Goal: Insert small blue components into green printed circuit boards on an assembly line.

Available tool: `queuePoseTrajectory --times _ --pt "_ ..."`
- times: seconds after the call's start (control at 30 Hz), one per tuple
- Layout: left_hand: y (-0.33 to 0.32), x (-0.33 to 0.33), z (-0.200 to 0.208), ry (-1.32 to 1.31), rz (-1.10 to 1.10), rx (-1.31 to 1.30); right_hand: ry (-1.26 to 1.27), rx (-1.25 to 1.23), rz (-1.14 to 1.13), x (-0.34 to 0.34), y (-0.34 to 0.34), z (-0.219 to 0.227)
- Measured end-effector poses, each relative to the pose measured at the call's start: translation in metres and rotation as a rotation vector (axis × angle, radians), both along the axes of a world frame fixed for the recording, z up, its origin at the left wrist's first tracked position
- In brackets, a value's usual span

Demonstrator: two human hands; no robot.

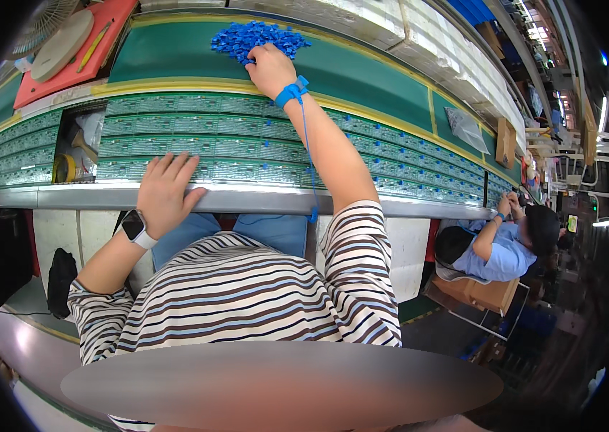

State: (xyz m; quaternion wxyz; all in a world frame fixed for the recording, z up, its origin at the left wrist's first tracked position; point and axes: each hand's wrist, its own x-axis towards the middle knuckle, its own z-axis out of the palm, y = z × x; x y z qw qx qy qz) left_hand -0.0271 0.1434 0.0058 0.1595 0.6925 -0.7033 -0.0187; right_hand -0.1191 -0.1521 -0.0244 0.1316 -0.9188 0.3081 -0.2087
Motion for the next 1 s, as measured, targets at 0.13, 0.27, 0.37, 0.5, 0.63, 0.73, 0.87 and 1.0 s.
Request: queuePoseTrajectory --times 0.13,0.27,0.37,0.5,0.63,0.73,0.87,1.0 --pt "-0.003 0.009 0.004 0.035 -0.091 0.005 -0.01 0.007 0.017 0.015 0.01 0.001" --pt "-0.01 0.019 0.01 0.085 -0.188 -0.044 -0.053 0.057 0.04 0.019 0.011 0.003" --pt "-0.04 0.034 0.013 0.153 -0.118 0.289 -0.134 0.107 0.028 0.014 0.006 0.0" --pt "-0.137 0.062 0.0 0.058 -0.058 0.035 -0.188 0.188 -0.008 0.0 0.006 0.005" --pt "-0.202 0.085 -0.03 0.075 0.037 -0.127 -0.169 0.174 0.042 -0.007 0.024 0.015" --pt "-0.218 0.086 -0.044 0.058 0.075 -0.12 -0.134 0.216 0.074 -0.023 0.042 0.018" --pt "-0.216 0.084 -0.049 0.116 0.104 -0.158 -0.077 0.246 0.124 -0.037 0.056 0.014" --pt "-0.191 0.074 -0.024 0.382 0.106 -0.081 -0.024 0.189 0.15 -0.034 0.058 0.006"
